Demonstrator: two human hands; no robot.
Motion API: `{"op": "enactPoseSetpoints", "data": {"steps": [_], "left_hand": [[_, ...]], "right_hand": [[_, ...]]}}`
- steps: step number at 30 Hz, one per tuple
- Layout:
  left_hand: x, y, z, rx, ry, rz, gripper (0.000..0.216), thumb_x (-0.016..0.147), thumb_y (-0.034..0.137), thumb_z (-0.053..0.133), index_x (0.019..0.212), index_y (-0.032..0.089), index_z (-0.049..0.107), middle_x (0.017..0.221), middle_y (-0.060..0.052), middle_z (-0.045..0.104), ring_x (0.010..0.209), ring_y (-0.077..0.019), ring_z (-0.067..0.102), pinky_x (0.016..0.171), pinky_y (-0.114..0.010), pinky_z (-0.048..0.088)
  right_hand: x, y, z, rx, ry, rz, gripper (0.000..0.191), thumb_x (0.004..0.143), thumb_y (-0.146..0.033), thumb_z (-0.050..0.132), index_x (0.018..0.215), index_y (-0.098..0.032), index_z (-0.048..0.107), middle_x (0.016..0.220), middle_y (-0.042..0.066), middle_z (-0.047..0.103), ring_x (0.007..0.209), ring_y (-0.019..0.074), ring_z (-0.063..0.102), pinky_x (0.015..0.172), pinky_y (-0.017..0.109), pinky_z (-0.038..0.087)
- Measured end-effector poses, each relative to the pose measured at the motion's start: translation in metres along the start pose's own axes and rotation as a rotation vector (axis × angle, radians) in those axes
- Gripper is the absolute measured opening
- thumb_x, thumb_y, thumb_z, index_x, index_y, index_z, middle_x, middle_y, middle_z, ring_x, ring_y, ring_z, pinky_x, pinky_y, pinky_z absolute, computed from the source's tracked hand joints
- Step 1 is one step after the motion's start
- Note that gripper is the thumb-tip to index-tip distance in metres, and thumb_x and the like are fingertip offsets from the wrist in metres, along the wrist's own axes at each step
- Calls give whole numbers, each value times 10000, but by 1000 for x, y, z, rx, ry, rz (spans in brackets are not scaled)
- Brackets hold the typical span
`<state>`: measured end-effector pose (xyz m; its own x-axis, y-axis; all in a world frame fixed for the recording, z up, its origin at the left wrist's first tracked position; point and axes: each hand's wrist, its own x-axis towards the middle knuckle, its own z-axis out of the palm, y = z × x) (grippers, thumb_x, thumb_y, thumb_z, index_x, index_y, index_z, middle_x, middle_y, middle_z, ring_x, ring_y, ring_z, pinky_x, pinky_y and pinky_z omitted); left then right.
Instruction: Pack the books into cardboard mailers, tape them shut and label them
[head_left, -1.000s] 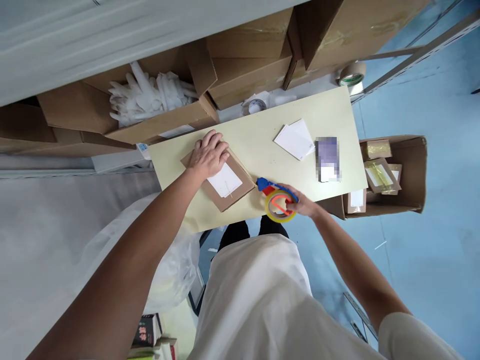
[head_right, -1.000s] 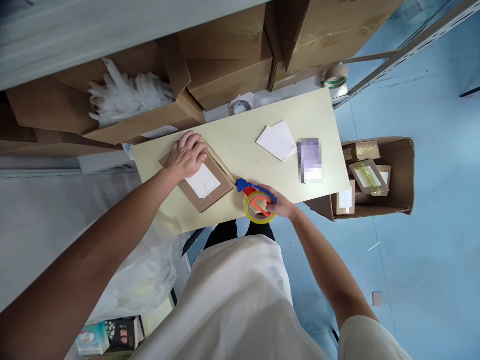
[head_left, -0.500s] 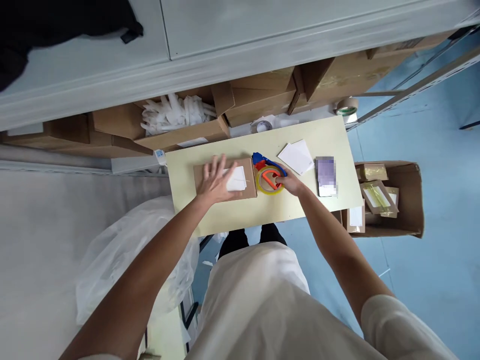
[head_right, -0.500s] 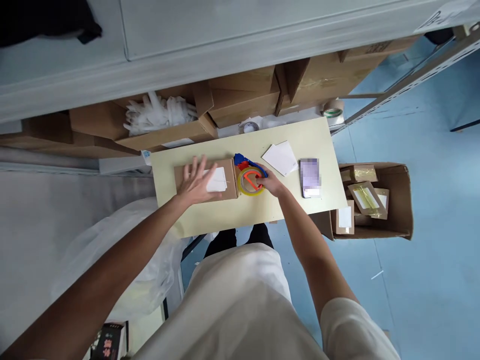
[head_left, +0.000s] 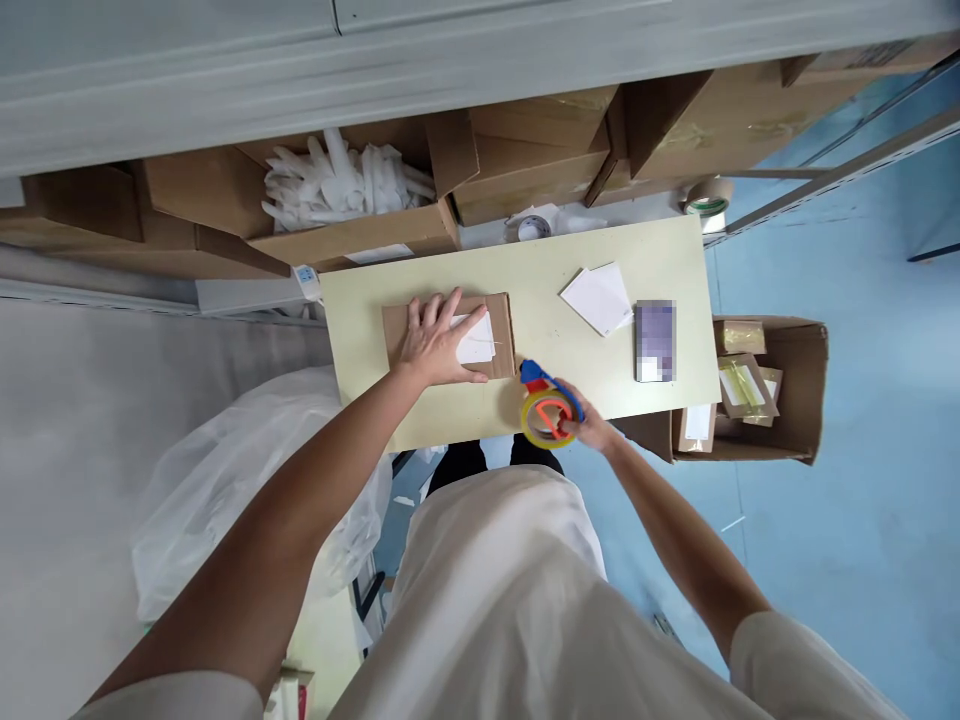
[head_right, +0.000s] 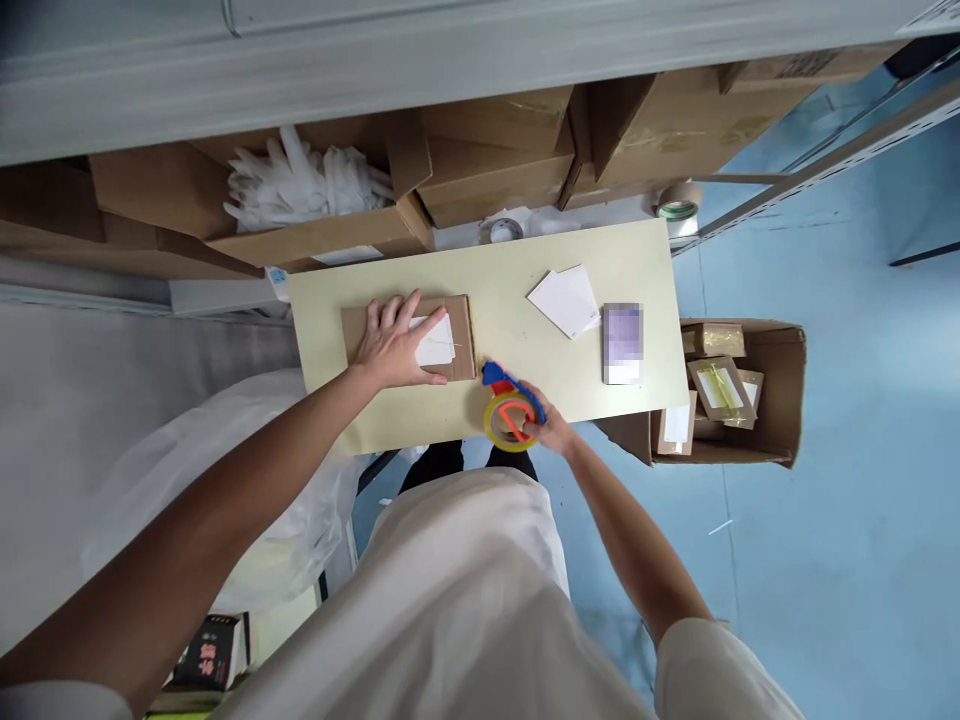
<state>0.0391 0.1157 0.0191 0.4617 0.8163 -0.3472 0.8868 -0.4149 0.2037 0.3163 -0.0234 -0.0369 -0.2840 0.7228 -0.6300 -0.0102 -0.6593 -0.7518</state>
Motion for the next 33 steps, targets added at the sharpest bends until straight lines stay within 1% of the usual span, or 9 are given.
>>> {"op": "enactPoseSetpoints", "data": {"steps": [3,6,9,12,15,19,23,28,33], "left_hand": [[0,5,-1,1,24,-21,1079,539,713,663,1452,322,240,1564,-93,100,1351,-451,153,1055,-602,74],[-5,15,4,-19,94,-156,1055,598,730,601,1467,289,197,1556,-139,106,1324,-459,209,1027,-605,133],[-12,23,13,-83,112,-372,1048,657,750,517,1486,256,109,1531,-202,140,1283,-459,285,961,-590,252],[-17,22,17,-135,64,-455,1128,623,770,534,1492,226,63,1515,-236,142,1289,-453,293,947,-557,298],[-8,14,10,-68,73,-347,1198,543,773,607,1488,222,119,1540,-209,50,1362,-470,118,1021,-594,183],[19,4,-5,7,31,-103,1237,475,748,676,1481,241,166,1558,-151,24,1384,-461,6,1070,-590,41],[34,1,-5,14,28,-75,1229,484,722,693,1483,247,158,1553,-154,79,1366,-449,113,1072,-580,38],[33,3,-3,38,11,-83,1249,470,712,709,1481,218,167,1537,-185,119,1337,-447,174,1063,-583,49],[33,4,-5,33,10,-77,1244,480,719,696,1482,214,161,1533,-189,121,1324,-445,191,1058,-582,55]], "right_hand": [[-12,16,27,16,89,-16,748,660,-87,564,1309,-377,334,1264,-40,576,1203,228,515,1007,312,428],[1,10,38,40,182,-64,749,658,-103,542,1318,-378,318,1268,-41,566,1189,223,523,983,313,455],[33,-16,28,61,217,-155,742,630,-145,552,1324,-313,351,1276,14,554,1160,240,533,983,380,464],[75,-52,7,60,207,-223,750,589,-166,575,1313,-244,392,1243,59,575,1135,271,539,976,441,453],[110,-81,-12,8,92,-247,727,562,-162,605,1271,-228,457,1180,52,618,1098,282,556,968,458,441],[132,-90,-20,-8,-66,-236,711,540,-152,601,1239,-236,498,1156,29,636,1095,276,558,964,448,441],[131,-83,-16,19,-69,-247,744,566,-162,605,1292,-235,458,1221,41,605,1130,267,540,990,440,424],[116,-69,-21,-12,-82,-231,795,598,-206,668,1348,-243,406,1267,63,574,1150,272,533,994,453,425],[51,-7,-26,34,-108,-219,806,605,-288,748,1338,-295,414,1285,54,560,1195,285,516,986,459,436]]}}
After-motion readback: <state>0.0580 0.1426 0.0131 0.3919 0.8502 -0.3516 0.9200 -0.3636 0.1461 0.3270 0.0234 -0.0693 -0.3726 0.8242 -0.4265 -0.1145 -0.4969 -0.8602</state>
